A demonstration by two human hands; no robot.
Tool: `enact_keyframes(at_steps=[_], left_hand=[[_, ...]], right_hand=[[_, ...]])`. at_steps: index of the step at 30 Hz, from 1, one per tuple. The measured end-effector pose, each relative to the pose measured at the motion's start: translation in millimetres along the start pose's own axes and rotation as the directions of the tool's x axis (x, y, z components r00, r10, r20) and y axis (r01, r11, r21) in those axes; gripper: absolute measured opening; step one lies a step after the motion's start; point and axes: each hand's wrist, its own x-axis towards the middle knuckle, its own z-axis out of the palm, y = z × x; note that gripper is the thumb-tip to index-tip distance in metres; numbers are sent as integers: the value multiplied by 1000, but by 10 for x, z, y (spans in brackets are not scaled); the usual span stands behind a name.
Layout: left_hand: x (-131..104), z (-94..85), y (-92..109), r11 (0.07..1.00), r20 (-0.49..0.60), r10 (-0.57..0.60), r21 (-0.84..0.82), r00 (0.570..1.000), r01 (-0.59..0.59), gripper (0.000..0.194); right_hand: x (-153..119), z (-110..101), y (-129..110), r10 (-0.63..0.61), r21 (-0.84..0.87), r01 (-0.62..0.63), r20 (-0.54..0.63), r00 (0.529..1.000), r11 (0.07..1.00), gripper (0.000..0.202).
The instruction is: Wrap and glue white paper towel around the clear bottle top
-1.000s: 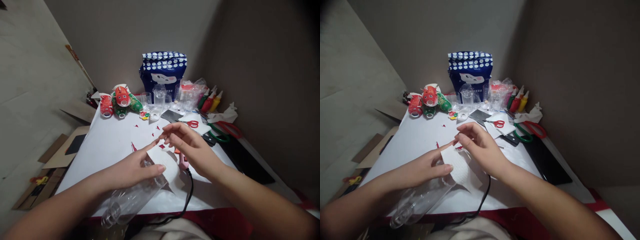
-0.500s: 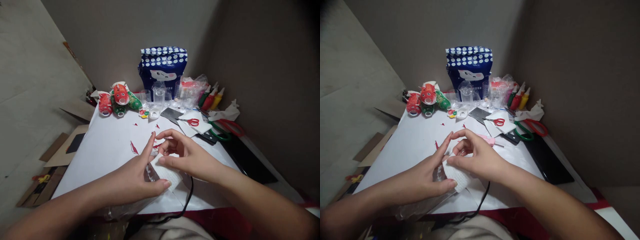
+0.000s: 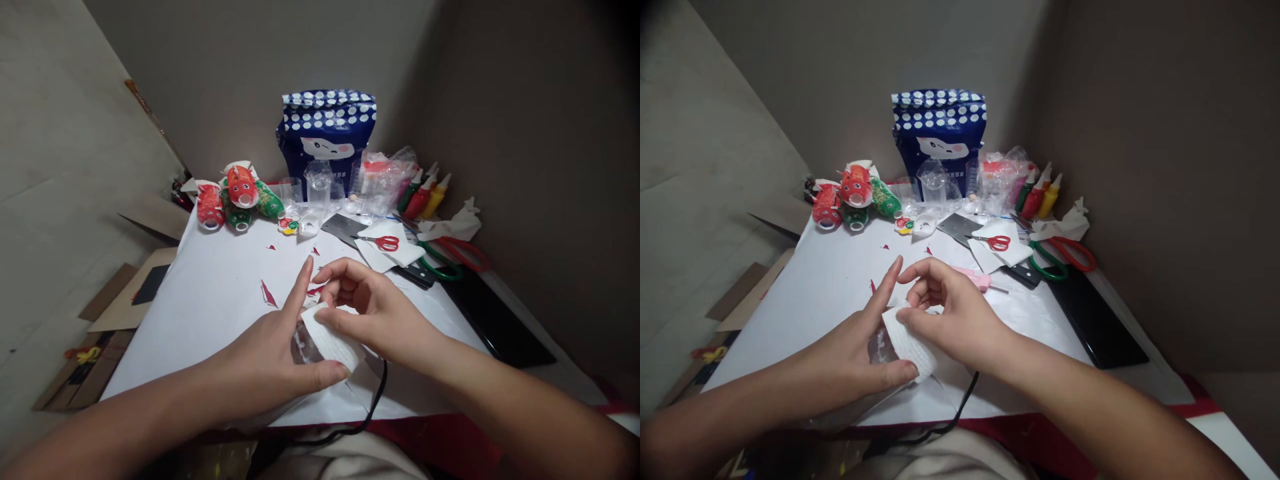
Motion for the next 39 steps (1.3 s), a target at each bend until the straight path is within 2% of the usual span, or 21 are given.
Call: enact_keyframes(at_steps=[6, 10, 12, 14, 16, 20, 23, 27, 32, 35, 39], left_hand=[[4, 1, -15, 999, -26, 45, 6, 999, -45, 113], [-34, -67, 48, 997, -59, -26, 68, 998, 30, 109], [-54, -93, 75, 996, -114, -41, 71, 993, 49, 110], [-62, -106, 70, 999, -169, 8, 45, 986, -1, 116], [-59, -116, 31, 997, -204, 71, 22, 976, -68, 120], [-54, -157, -69, 991, -260, 132, 10, 956, -134, 121], [-61, -178, -112, 987, -308, 161, 25, 938, -161, 121], [-64, -162, -133, 979, -342, 205, 79, 917, -189, 115], [-64, -152, -144, 969, -368, 230, 177, 901, -175, 108], [-64, -155, -154, 960, -378, 258, 208, 889, -189, 96], [-47, -159, -171, 967, -367, 241, 168, 898, -191, 101]], right_hand=[[21, -29, 5, 11, 81, -10, -12, 1000, 997, 28], [-17, -171, -41, -40, 72, 52, -159, 986, 996, 16], [-55, -238, -68, -39, 29, 43, -140, 989, 999, 25], [-94, -267, -90, -34, -20, 32, -58, 998, 999, 34], [-127, -254, -103, -76, -49, 75, -37, 996, 996, 38], [-167, -156, -91, -177, 25, 181, -120, 977, 983, 54], [-178, -83, -58, -123, 103, 130, -75, 990, 986, 60], [-189, -33, -32, -82, 111, 89, -69, 994, 990, 55], [-224, -12, -43, -84, -97, 75, -93, 992, 993, 33], [-236, 4, -47, -159, -151, 144, -97, 982, 978, 25], [-240, 6, -42, -256, -147, 240, -102, 961, 960, 24]])
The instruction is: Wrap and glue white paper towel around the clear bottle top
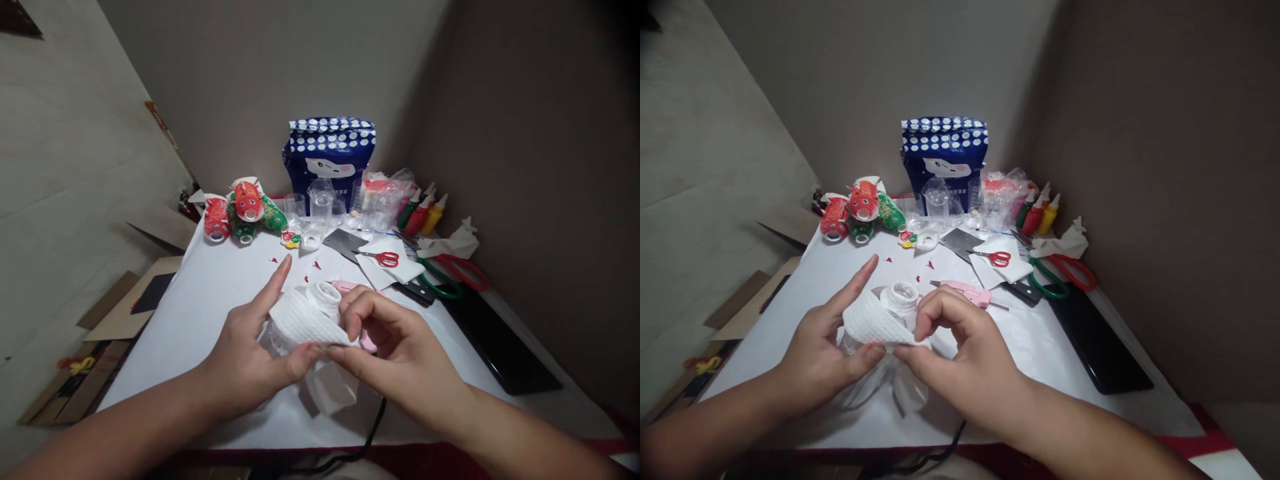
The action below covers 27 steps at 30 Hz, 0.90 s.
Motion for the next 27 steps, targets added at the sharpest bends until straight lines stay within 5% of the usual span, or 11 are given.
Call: enact_keyframes(at_steps=[6, 13, 23, 27], left_hand=[[2, 25, -41, 993, -19, 69, -98, 997, -70, 99], [1, 140, -48, 960, -15, 100, -262, 995, -101, 106], [-10, 141, -56, 989, -49, 60, -136, 997, -67, 86], [-6, 135, -49, 996, -52, 69, -48, 996, -71, 90]], right_hand=[[-14, -23, 4, 60, 87, -55, -56, 997, 995, 25], [-54, 16, 2, -28, -22, 25, -139, 990, 999, 14], [13, 60, 111, -17, 78, 34, -207, 978, 996, 18], [47, 42, 114, 44, 78, -34, -119, 992, 996, 22]])
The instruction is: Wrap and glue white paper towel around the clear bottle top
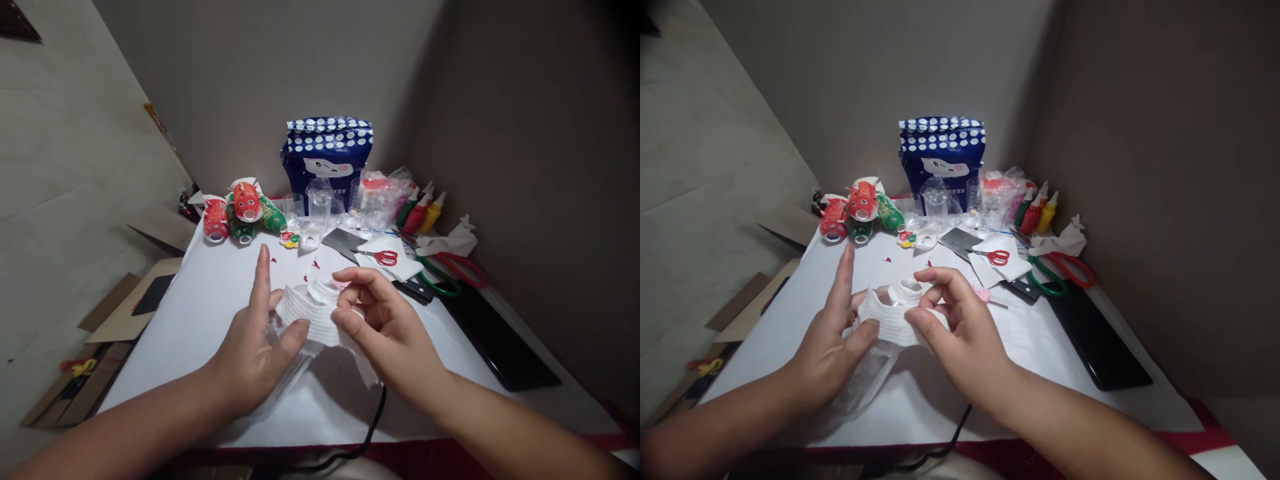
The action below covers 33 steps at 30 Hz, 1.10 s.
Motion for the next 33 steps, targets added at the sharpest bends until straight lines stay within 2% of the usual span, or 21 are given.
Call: enact_keyframes(at_steps=[3, 7, 12, 14, 18, 21, 26, 29, 33], left_hand=[[9, -23, -4, 991, 5, 65, 116, 998, -65, 87], [59, -61, -22, 940, 11, 193, 283, 981, -188, 54], [201, -109, -83, 868, -81, 357, 398, 930, -299, 36], [276, -138, -138, 849, -90, 386, 424, 918, -315, 33], [440, -229, -293, 843, -161, 372, 472, 914, -260, 26], [546, -309, -435, 841, -216, 360, 497, 908, -216, 26], [652, -395, -681, 830, -273, 296, 547, 916, -105, 21], [689, -425, -794, 821, -293, 241, 570, 925, -33, 20], [734, -470, -899, 809, -318, 188, 586, 929, 37, 19]], right_hand=[[48, -43, -20, 25, -108, -17, 70, 997, 994, 13], [127, -97, 14, 1, -215, 27, 132, 991, 976, 15], [188, -103, 225, -83, -418, 123, 113, 990, 900, 20], [203, -104, 322, -90, -489, 152, 149, 985, 859, 19], [207, -105, 445, -22, -662, 228, 303, 953, 714, 23], [174, -75, 466, 55, -767, 264, 363, 930, 585, 23], [100, -31, 434, 139, -832, 366, 456, 879, 416, 15], [73, -48, 391, 148, -823, 424, 506, 849, 379, 19], [62, -90, 248, 150, -761, 490, 593, 791, 425, 18]])
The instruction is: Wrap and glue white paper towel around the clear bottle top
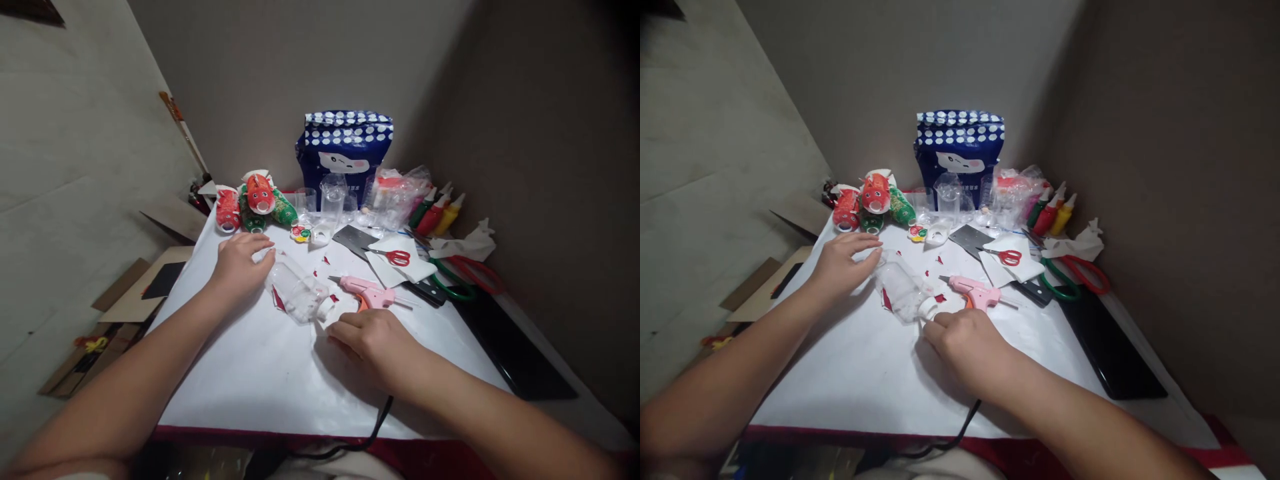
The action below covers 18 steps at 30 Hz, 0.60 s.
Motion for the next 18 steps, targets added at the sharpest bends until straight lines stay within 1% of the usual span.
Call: enact_keyframes(at_steps=[2, 3, 4, 6, 8, 9, 11, 13, 16, 18], left_hand=[[24, 20, -57, 1000, 3, -17, 19, 1000, 17, 19], [38, 29, -86, 999, 2, -22, 29, 1000, 22, 19], [53, 36, -114, 999, 0, -23, 39, 1000, 23, 20], [83, 37, -158, 998, -9, -9, 54, 1000, 10, 20], [109, 12, -180, 998, -23, 27, 65, 999, -26, 21], [120, -10, -182, 996, -33, 50, 71, 998, -47, 22], [134, -60, -176, 992, -58, 91, 90, 994, -85, 21], [139, -105, -171, 987, -87, 117, 119, 989, -107, 18], [140, -134, -193, 981, -122, 129, 160, 984, -109, 17], [142, -132, -226, 979, -131, 122, 181, 984, -97, 16]], right_hand=[[-33, -103, -33, -83, 132, 75, 57, 995, 988, 16], [-52, -154, -51, -139, 267, 108, 99, 985, 958, 16], [-71, -200, -68, -199, 405, 125, 146, 969, 906, 16], [-105, -267, -97, -321, 638, 110, 224, 920, 762, 17], [-126, -299, -117, -395, 752, 68, 264, 880, 655, 19], [-130, -304, -124, -404, 777, 49, 270, 874, 627, 20], [-123, -306, -134, -373, 788, 27, 260, 891, 615, 23], [-106, -307, -135, -296, 770, -1, 247, 923, 638, 24], [-87, -304, -110, -148, 737, -97, 260, 954, 669, 22], [-84, -292, -78, -16, 673, -158, 245, 969, 723, 31]])
